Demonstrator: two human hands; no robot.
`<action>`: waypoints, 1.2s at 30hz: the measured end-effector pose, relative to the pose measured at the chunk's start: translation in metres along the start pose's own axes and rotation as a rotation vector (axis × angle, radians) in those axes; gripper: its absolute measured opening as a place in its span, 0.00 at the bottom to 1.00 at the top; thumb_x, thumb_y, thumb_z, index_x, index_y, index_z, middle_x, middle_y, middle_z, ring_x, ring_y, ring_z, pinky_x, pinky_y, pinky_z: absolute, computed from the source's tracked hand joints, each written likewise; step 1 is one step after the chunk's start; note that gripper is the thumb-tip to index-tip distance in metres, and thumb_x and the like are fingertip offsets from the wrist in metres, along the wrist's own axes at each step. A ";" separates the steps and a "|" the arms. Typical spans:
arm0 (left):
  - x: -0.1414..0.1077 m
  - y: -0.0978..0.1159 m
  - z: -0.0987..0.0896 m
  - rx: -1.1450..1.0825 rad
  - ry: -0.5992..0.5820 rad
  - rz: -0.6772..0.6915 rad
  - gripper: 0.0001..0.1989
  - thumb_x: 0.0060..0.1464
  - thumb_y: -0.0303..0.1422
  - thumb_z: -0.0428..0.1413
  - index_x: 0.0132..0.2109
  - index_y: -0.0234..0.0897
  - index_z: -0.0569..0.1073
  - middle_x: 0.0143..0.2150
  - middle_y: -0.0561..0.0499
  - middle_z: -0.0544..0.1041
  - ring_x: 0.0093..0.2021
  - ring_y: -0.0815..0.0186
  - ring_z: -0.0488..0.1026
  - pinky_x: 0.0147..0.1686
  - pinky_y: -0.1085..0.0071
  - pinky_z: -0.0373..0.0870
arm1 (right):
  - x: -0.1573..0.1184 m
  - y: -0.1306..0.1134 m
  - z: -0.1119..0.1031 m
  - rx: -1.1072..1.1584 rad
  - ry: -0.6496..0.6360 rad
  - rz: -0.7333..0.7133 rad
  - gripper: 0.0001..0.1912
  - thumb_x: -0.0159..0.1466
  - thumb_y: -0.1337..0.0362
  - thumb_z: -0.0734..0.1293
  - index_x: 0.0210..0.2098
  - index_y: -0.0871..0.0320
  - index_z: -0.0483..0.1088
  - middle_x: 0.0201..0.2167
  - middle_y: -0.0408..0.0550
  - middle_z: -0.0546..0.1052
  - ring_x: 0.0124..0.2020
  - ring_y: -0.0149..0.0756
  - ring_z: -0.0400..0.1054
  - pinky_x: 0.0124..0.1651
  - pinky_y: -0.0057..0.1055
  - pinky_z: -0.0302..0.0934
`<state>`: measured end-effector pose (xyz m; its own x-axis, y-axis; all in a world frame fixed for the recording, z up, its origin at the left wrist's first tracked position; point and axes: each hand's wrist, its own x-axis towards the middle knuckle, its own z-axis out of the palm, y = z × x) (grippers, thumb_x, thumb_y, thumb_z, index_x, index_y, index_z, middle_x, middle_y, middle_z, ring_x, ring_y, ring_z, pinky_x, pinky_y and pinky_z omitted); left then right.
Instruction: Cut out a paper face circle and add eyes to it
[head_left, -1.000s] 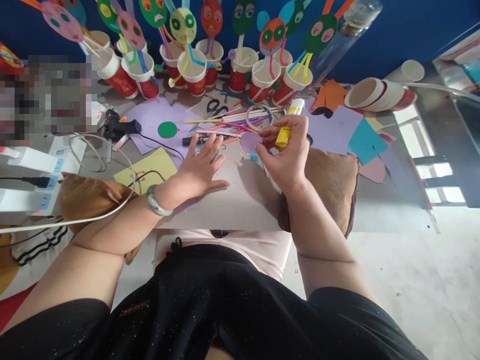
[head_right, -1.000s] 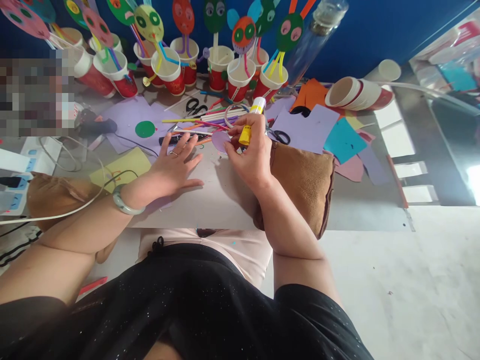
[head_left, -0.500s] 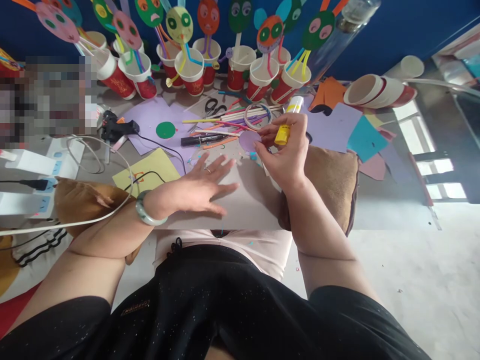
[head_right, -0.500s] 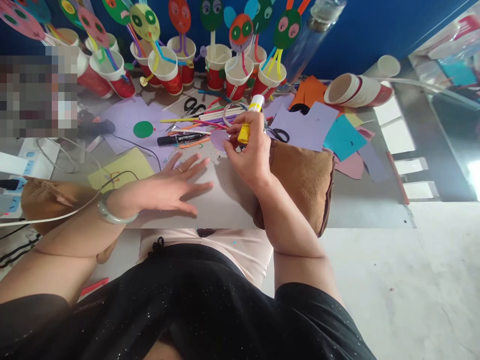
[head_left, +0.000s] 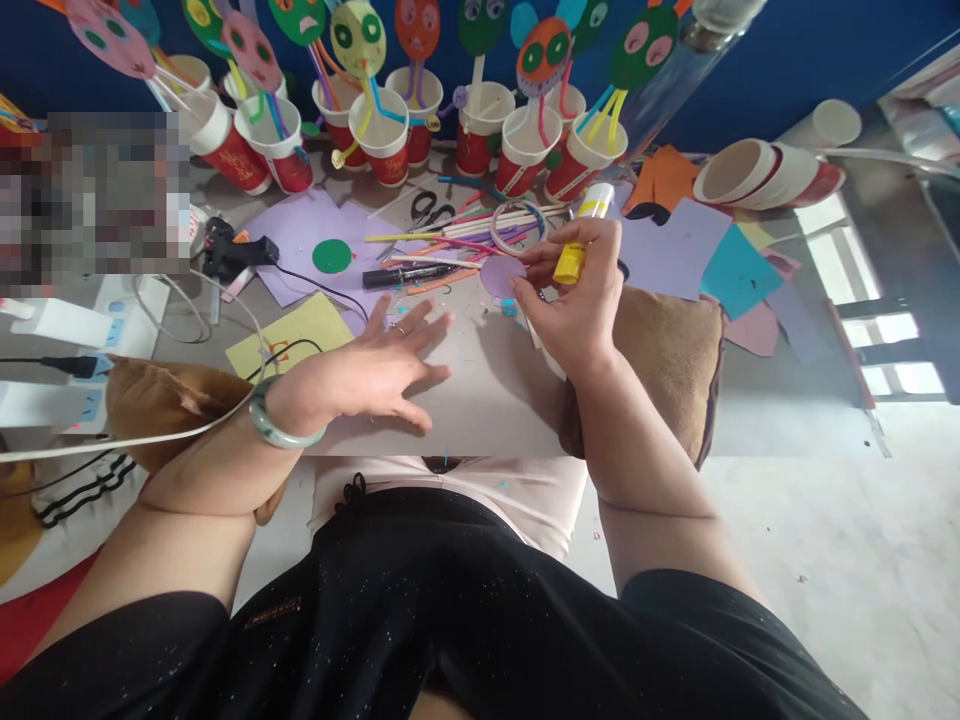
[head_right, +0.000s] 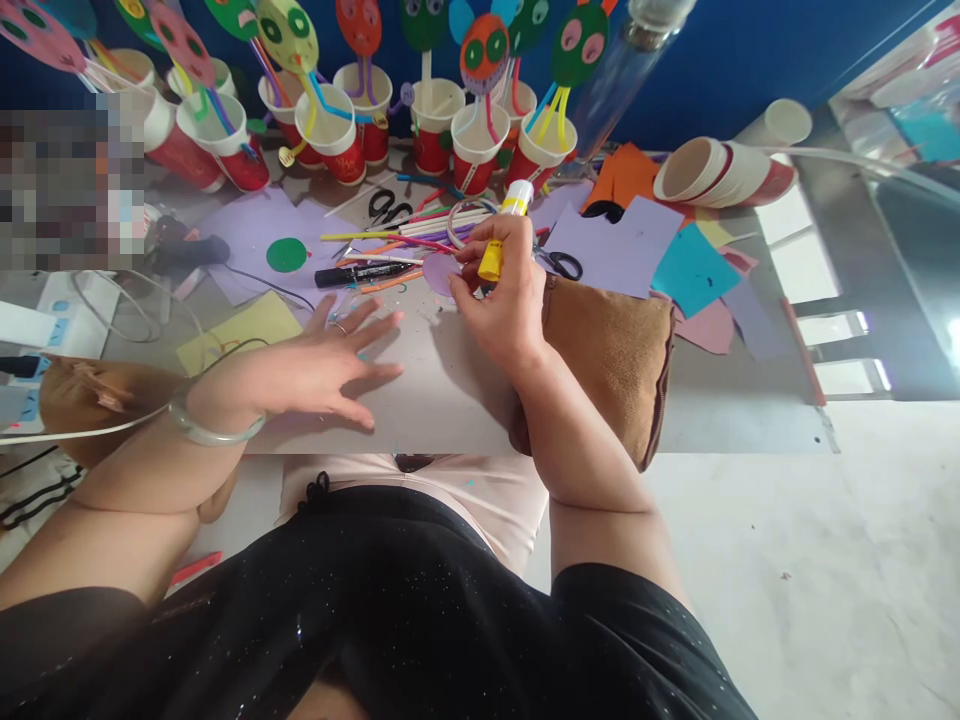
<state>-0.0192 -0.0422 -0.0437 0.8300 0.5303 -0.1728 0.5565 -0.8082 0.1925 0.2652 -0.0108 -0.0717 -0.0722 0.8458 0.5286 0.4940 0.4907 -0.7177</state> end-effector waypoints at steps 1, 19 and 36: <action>0.000 0.001 0.000 -0.006 -0.036 0.032 0.35 0.51 0.55 0.72 0.64 0.53 0.78 0.84 0.40 0.52 0.81 0.27 0.45 0.70 0.16 0.42 | 0.000 0.000 0.000 -0.004 0.002 0.002 0.25 0.67 0.56 0.75 0.58 0.44 0.63 0.49 0.46 0.81 0.43 0.41 0.80 0.46 0.47 0.80; 0.000 0.010 -0.011 0.080 -0.024 -0.030 0.27 0.54 0.51 0.72 0.57 0.46 0.84 0.82 0.36 0.55 0.82 0.29 0.47 0.73 0.19 0.44 | 0.000 -0.001 0.000 -0.006 0.011 0.013 0.24 0.67 0.54 0.76 0.56 0.45 0.64 0.47 0.47 0.81 0.45 0.44 0.81 0.46 0.49 0.81; 0.032 -0.007 0.012 0.117 0.260 -0.069 0.09 0.63 0.36 0.65 0.47 0.37 0.80 0.58 0.39 0.78 0.68 0.45 0.69 0.74 0.30 0.57 | -0.001 -0.002 0.000 0.006 0.008 -0.024 0.25 0.68 0.56 0.76 0.59 0.45 0.63 0.48 0.47 0.81 0.50 0.45 0.82 0.52 0.53 0.81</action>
<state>0.0025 -0.0225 -0.0623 0.7804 0.6208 0.0749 0.6165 -0.7839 0.0734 0.2650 -0.0128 -0.0710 -0.0774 0.8319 0.5495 0.4872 0.5125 -0.7071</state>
